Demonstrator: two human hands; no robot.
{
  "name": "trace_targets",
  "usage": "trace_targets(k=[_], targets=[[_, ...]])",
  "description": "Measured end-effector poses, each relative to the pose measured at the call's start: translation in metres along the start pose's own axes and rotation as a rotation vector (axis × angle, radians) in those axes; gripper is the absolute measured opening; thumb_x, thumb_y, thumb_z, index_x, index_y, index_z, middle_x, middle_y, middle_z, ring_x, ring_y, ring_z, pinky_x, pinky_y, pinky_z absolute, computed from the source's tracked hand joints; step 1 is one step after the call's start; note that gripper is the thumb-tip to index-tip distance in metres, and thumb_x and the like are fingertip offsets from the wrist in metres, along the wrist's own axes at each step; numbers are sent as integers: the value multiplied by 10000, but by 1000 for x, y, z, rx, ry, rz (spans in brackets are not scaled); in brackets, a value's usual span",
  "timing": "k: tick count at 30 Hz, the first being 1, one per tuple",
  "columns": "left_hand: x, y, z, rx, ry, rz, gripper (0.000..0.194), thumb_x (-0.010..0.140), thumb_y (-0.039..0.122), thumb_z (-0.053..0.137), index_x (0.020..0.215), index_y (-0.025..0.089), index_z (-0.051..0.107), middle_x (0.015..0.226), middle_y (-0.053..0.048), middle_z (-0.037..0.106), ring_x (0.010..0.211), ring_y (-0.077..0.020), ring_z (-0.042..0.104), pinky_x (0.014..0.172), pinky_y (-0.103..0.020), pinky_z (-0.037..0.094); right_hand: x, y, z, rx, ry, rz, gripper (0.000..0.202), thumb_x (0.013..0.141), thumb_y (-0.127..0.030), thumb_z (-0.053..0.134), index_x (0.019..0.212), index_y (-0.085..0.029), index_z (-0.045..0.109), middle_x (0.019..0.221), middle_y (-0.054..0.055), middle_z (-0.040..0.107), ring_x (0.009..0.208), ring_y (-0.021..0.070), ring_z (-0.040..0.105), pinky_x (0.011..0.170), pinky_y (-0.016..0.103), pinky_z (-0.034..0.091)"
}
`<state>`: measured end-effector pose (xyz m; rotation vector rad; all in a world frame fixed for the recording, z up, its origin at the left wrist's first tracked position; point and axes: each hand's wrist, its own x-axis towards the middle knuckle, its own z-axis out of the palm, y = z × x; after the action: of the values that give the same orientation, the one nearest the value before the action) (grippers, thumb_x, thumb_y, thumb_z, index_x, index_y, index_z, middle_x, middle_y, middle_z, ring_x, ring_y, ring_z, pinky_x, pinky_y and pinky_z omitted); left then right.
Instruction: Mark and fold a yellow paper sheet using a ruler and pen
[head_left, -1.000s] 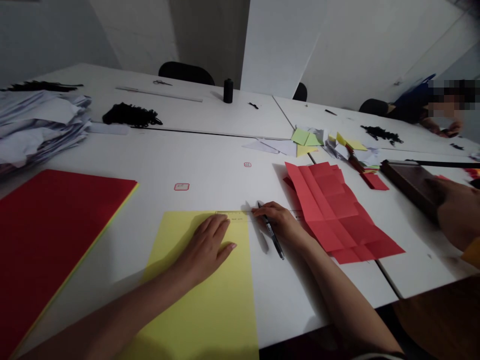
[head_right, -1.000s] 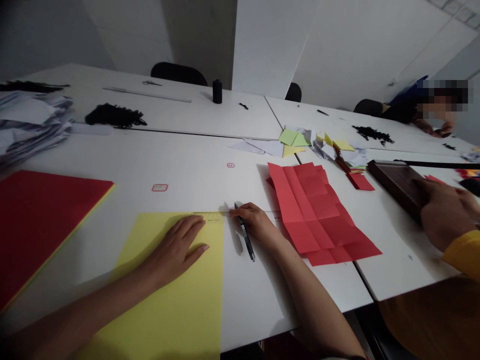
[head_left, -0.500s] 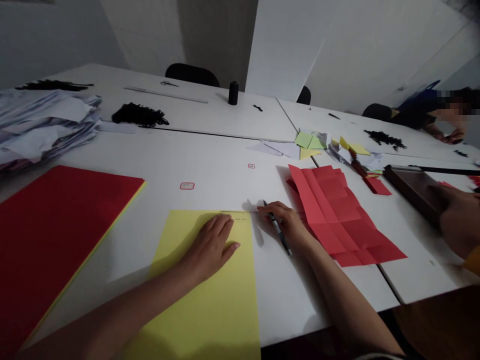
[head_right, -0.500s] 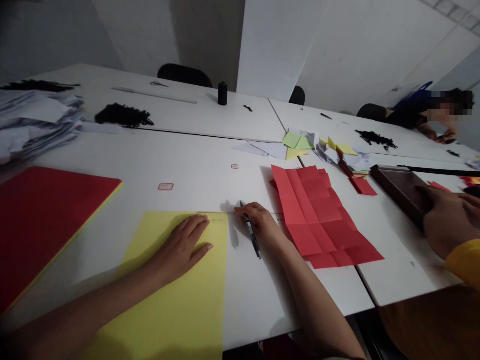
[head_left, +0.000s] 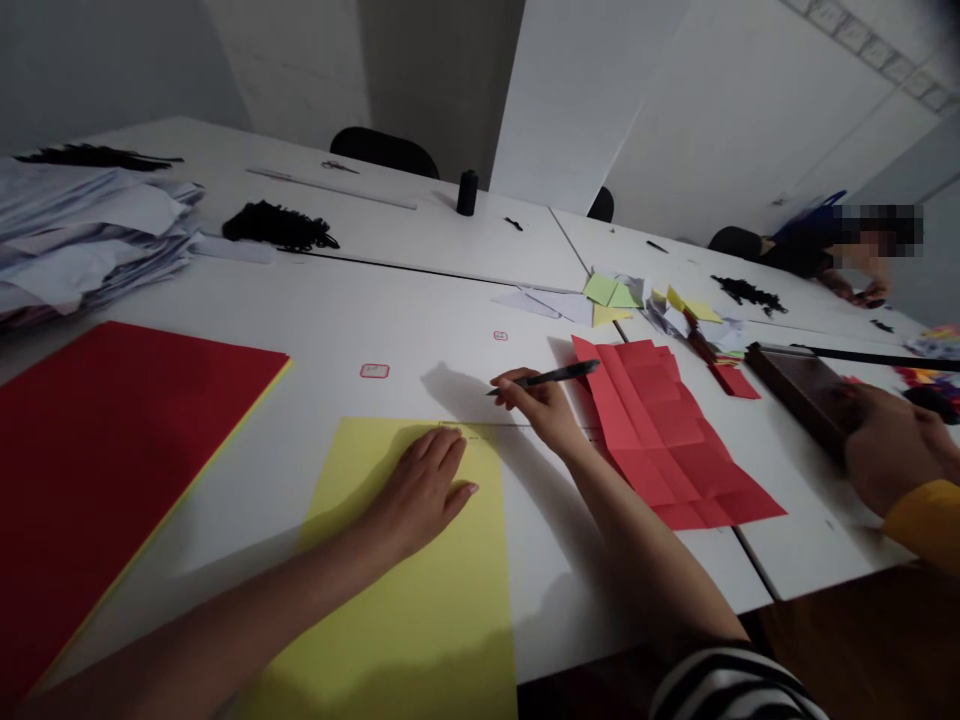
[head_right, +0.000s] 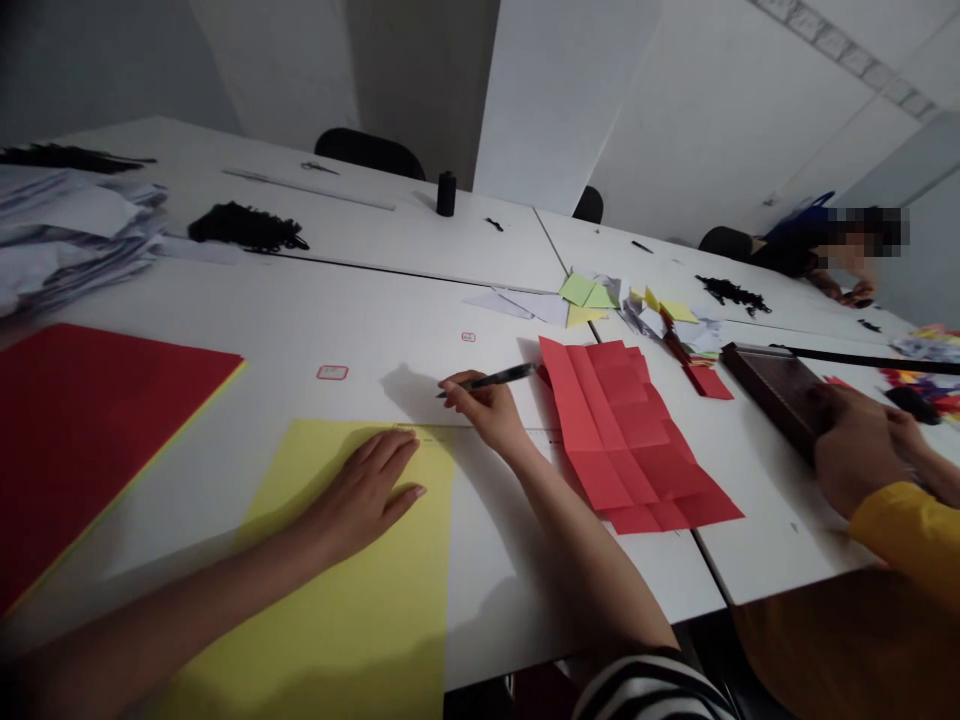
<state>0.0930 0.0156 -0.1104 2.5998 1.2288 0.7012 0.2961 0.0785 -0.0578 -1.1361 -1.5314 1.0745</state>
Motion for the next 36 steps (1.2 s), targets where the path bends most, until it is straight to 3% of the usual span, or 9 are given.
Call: trace_targets(k=[5, 9, 18, 36], targets=[[1, 2, -2, 1, -7, -6, 414, 892, 308, 520, 1254, 110, 483, 1248, -150, 534, 1210, -308, 458, 1037, -475, 396, 25, 21, 36, 59, -182, 19, 267, 751, -421, 667, 835, -177, 597, 703, 1, 631, 630, 120, 574, 593, 241, 441], [1, 4, -3, -22, -4, -25, 406, 890, 320, 516, 1248, 132, 494, 1232, -142, 544, 1200, -308, 467, 1021, -485, 411, 30, 28, 49, -7, -225, 3, 228, 743, -386, 653, 794, -185, 559, 652, -24, 582, 600, 115, 525, 561, 232, 395], [1, 6, -2, -20, -28, -34, 413, 906, 340, 506, 1266, 138, 483, 1256, -144, 530, 1228, -311, 449, 1030, -492, 402, 27, 32, 48, -102, -182, -44, 210, 739, -314, 596, 648, -213, 436, 540, -71, 401, 528, 96, 362, 517, 234, 297], [2, 7, -3, 13, -64, -37, 420, 899, 329, 536, 1238, 85, 492, 1238, -155, 530, 1207, -314, 448, 1044, -469, 392, 25, 31, 50, -134, -203, -53, 199, 731, -262, 586, 629, -211, 423, 529, -75, 388, 515, 85, 341, 496, 233, 255]])
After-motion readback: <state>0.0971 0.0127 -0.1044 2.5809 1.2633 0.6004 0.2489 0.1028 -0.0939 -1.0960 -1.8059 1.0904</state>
